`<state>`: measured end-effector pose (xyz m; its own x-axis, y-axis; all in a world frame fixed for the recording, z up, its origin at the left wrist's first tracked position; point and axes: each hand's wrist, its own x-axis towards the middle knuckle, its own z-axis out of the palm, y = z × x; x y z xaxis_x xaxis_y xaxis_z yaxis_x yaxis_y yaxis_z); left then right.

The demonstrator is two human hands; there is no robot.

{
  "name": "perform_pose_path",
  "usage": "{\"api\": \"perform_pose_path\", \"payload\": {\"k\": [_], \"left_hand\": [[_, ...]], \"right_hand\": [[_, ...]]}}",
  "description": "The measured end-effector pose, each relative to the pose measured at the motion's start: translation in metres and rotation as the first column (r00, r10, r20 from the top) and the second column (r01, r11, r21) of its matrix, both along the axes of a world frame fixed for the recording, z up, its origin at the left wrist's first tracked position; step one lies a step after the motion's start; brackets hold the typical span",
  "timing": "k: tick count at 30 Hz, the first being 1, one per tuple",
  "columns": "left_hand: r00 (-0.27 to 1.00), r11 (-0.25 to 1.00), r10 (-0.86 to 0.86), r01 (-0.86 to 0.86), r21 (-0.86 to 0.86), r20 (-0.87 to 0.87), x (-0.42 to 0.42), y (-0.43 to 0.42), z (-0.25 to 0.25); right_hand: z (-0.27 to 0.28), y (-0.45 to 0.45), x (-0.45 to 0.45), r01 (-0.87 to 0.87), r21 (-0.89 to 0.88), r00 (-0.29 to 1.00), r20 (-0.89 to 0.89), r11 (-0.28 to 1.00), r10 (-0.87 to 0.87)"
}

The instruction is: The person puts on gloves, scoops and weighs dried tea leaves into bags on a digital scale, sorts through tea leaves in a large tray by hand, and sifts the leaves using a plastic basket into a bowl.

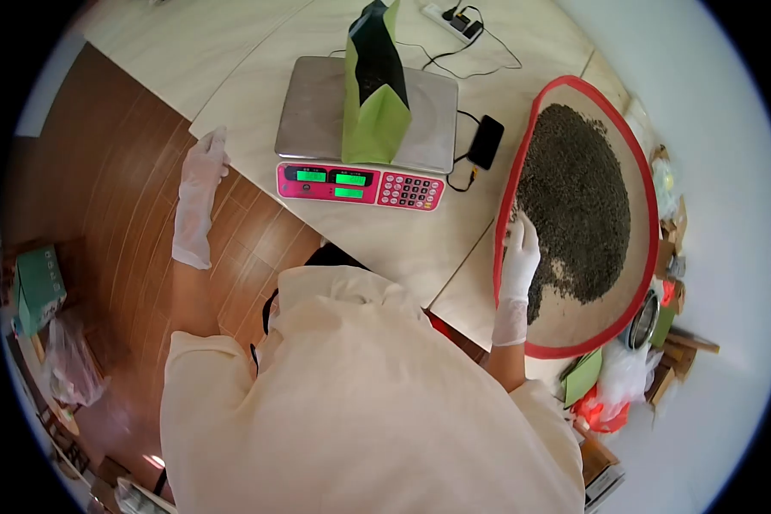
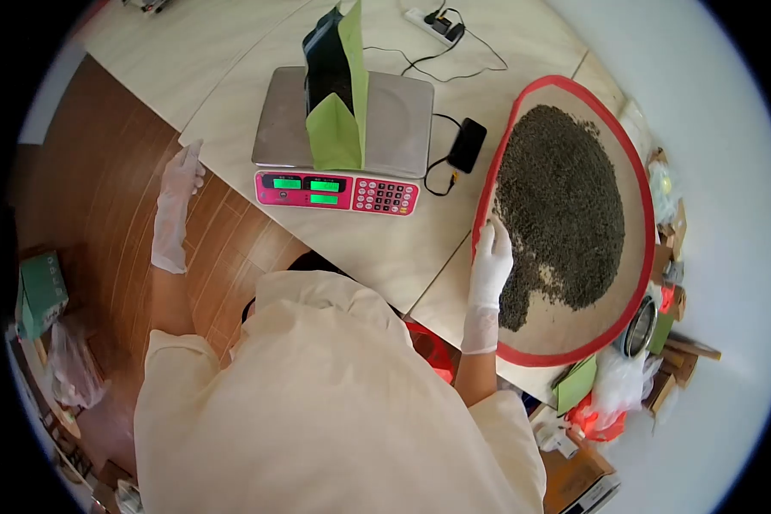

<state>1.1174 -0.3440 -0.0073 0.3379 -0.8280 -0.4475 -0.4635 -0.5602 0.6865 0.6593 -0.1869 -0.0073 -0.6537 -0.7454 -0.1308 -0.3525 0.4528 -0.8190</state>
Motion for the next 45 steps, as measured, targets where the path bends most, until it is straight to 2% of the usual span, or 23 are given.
{"api": "perform_pose_path", "payload": {"k": [1, 2, 3, 5, 6, 9, 11, 12, 14, 16, 19, 21, 23, 24, 26, 29, 31, 33, 36, 39, 41, 44, 45], "left_hand": [[1.000, 0.999, -0.002, 0.002, -0.041, 0.016, 0.003, 0.003, -0.002], [1.000, 0.997, -0.010, 0.012, -0.082, 0.028, 0.005, 0.003, -0.008], [1.000, 0.997, -0.011, 0.013, -0.081, 0.023, 0.017, -0.001, -0.023], [0.974, 0.953, -0.038, 0.102, -0.285, 0.223, 0.045, -0.015, -0.058], [0.978, 0.951, -0.035, 0.096, -0.294, 0.206, 0.045, -0.021, -0.061], [0.927, 0.921, -0.044, 0.183, -0.345, 0.373, 0.044, -0.041, -0.043], [0.883, 0.862, -0.039, 0.267, -0.431, 0.468, 0.058, -0.063, -0.067], [0.865, 0.871, -0.022, 0.262, -0.415, 0.502, 0.061, -0.075, -0.073], [0.844, 0.888, -0.038, 0.274, -0.369, 0.535, 0.074, -0.101, -0.092], [0.819, 0.922, -0.102, 0.291, -0.254, 0.565, 0.088, -0.128, -0.115], [0.816, 0.933, -0.169, 0.312, -0.176, 0.553, 0.106, -0.167, -0.158], [0.845, 0.932, -0.208, 0.324, -0.162, 0.492, 0.103, -0.188, -0.207], [0.679, 0.900, -0.419, 0.397, 0.179, 0.602, 0.097, -0.213, -0.251], [0.684, 0.894, -0.429, 0.413, 0.172, 0.590, 0.095, -0.223, -0.244], [0.647, 0.860, -0.248, 0.490, -0.144, 0.721, 0.088, -0.233, -0.225], [0.759, 0.858, -0.250, 0.462, -0.225, 0.601, 0.090, -0.243, -0.214], [0.773, 0.868, -0.269, 0.453, -0.204, 0.574, 0.089, -0.248, -0.217], [0.786, 0.890, -0.264, 0.422, -0.173, 0.560, 0.087, -0.247, -0.224], [0.713, 0.883, -0.317, 0.462, -0.079, 0.625, 0.090, -0.251, -0.235], [0.751, 0.891, -0.283, 0.436, -0.125, 0.597, 0.088, -0.248, -0.233], [0.815, 0.879, -0.282, 0.431, -0.204, 0.507, 0.088, -0.251, -0.229], [0.808, 0.882, -0.289, 0.433, -0.184, 0.513, 0.088, -0.253, -0.223], [0.811, 0.875, -0.299, 0.443, -0.194, 0.502, 0.086, -0.251, -0.219]], "right_hand": [[0.009, -0.015, 0.006, -0.052, -0.044, 0.994, 0.097, 0.998, 0.056], [-0.015, -0.028, -0.004, -0.162, -0.181, 0.987, -0.023, 0.970, 0.161], [0.015, -0.045, 0.018, -0.181, -0.109, 0.983, 0.016, 0.977, 0.184], [0.044, -0.075, 0.042, -0.355, -0.167, 0.931, -0.149, 0.920, 0.332], [0.069, -0.088, 0.062, -0.304, -0.165, 0.945, 0.072, 0.938, 0.319], [0.092, -0.130, 0.095, -0.400, -0.215, 0.886, 0.157, 0.891, 0.436], [0.098, -0.158, 0.120, -0.527, -0.214, 0.836, 0.044, 0.823, 0.547], [0.087, -0.175, 0.130, -0.614, -0.228, 0.789, -0.182, 0.755, 0.587], [0.100, -0.199, 0.159, -0.720, -0.081, 0.618, -0.525, 0.689, 0.585], [0.129, -0.221, 0.196, -0.535, 0.353, 0.620, -0.453, 0.767, 0.641], [0.089, -0.259, 0.181, -0.589, 0.437, 0.587, -0.346, 0.680, 0.732], [0.107, -0.282, 0.184, -0.524, 0.390, 0.719, -0.274, 0.757, 0.639], [0.120, -0.314, 0.171, -0.511, 0.300, 0.816, -0.127, 0.806, 0.564], [0.128, -0.335, 0.168, -0.477, 0.292, 0.859, -0.044, 0.829, 0.510], [0.148, -0.379, 0.170, -0.410, 0.291, 0.904, 0.009, 0.864, 0.426], [0.149, -0.454, 0.178, -0.377, 0.195, 0.926, 0.044, 0.906, 0.375], [0.109, -0.519, 0.154, -0.454, 0.176, 0.882, -0.050, 0.873, 0.469], [0.076, -0.588, 0.146, -0.442, 0.341, 0.857, -0.114, 0.830, 0.503], [-0.015, -0.694, 0.105, -0.376, 0.250, 0.864, -0.252, 0.892, 0.435], [-0.061, -0.767, 0.097, -0.308, 0.108, 0.936, -0.143, 0.945, 0.322], [-0.074, -0.790, 0.084, -0.108, -0.027, 0.976, 0.189, 0.994, 0.111], [-0.040, -0.769, 0.126, 0.070, 0.031, 0.960, 0.269, 0.997, -0.076], [-0.044, -0.760, 0.114, -0.077, -0.006, 0.982, 0.174, 0.997, 0.076]]}}
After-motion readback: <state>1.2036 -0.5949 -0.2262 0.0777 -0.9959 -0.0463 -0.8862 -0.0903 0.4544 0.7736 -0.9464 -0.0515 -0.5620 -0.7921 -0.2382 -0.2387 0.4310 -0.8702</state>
